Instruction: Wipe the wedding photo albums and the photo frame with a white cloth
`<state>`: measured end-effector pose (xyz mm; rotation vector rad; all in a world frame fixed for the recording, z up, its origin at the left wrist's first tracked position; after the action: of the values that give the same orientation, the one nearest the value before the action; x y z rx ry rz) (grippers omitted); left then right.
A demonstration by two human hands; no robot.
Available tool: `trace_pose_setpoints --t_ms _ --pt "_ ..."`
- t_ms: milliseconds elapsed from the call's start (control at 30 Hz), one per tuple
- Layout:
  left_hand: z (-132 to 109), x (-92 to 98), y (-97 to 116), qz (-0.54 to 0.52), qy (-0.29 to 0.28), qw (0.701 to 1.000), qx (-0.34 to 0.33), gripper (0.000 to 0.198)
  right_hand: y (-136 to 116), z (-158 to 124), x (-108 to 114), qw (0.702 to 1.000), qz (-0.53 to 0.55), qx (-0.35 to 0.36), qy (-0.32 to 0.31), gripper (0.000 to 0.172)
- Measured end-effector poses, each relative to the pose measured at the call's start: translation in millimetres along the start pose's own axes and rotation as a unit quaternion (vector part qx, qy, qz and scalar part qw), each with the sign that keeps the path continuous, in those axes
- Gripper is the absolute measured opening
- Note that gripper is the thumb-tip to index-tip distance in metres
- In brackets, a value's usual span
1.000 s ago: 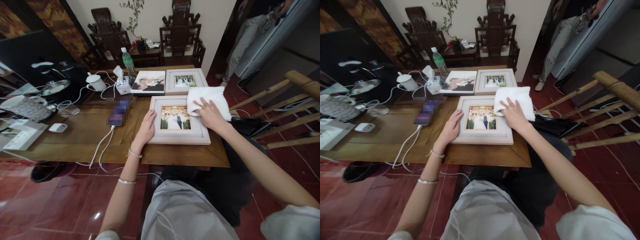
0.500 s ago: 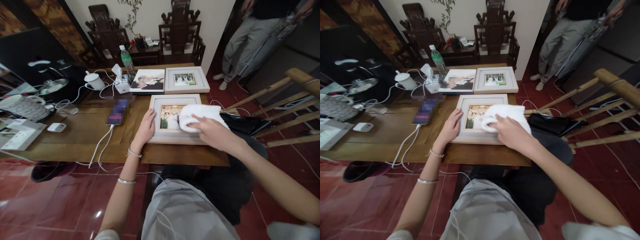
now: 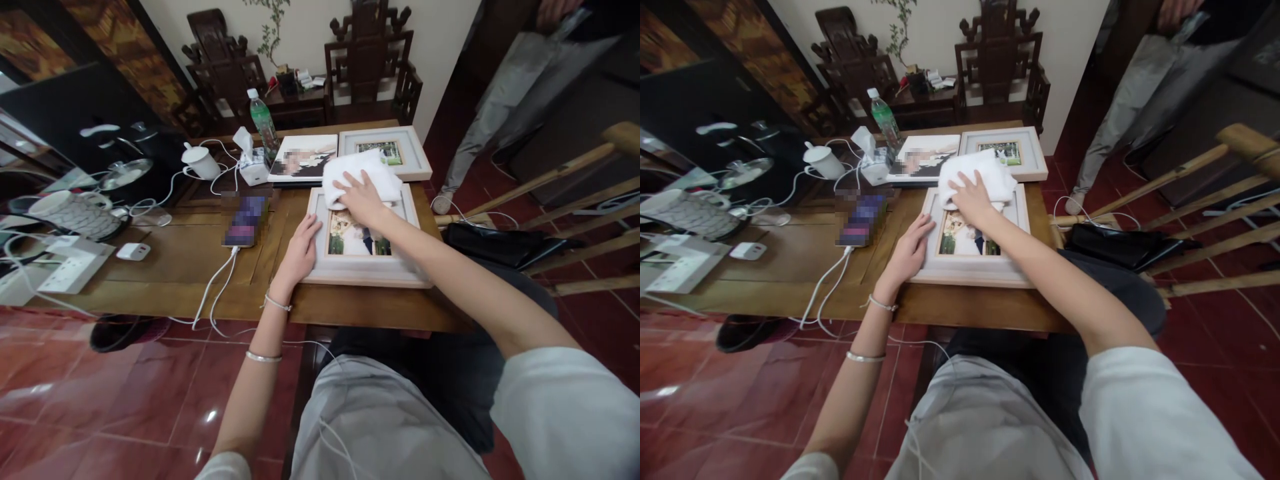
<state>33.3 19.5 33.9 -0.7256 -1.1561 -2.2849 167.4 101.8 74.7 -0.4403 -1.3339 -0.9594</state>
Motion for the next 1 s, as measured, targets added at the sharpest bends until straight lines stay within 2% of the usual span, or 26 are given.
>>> trace_pose_setpoints --t_ms 167,267,367,533,633,767,867,1000 --pt "-1 0.4 0 -0.005 0.017 1.000 -0.005 0.042 58 -48 7 0.997 -0.048 -0.032 -0.048 0.042" --pt "-1 0.5 1 0.003 0.019 1.000 -0.003 0.041 77 -79 14 0.993 -0.084 -0.046 -0.064 0.041" --pt "-1 0.3 1 0.005 0.017 1.000 -0.003 0.041 64 -112 24 0.993 -0.097 -0.020 -0.072 0.038" --pt "-1 0.2 1 0.004 0.022 1.000 -0.004 0.041 12 -171 51 0.995 -0.058 0.005 -0.075 0.034" --pt "-2 -0.1 1 0.009 0.017 1.000 -0.004 0.041 -10 -195 63 0.996 -0.006 0.026 -0.087 0.037" --pt "-2 0.4 1 0.010 0.000 1.000 -0.009 0.042 -10 -191 61 0.995 0.029 0.019 -0.095 0.040" --pt "-2 0.9 1 0.010 -0.012 1.000 -0.011 0.042 7 -166 48 0.995 0.034 -0.001 -0.090 0.043" --pt "-1 0.7 0 0.015 -0.013 1.000 -0.009 0.041 42 -122 29 0.997 0.021 -0.030 -0.065 0.050"
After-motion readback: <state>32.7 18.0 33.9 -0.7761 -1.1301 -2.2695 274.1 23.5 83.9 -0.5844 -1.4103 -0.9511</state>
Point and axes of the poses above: each hand's wrist, its own z-axis towards the middle knuckle, its own x-axis out of the back of the hand, y = z × x, the point moved 6 cm from there along z, towards the middle knuckle, and after that the axes turned 5 degrees about y, right-handed, at the moved point
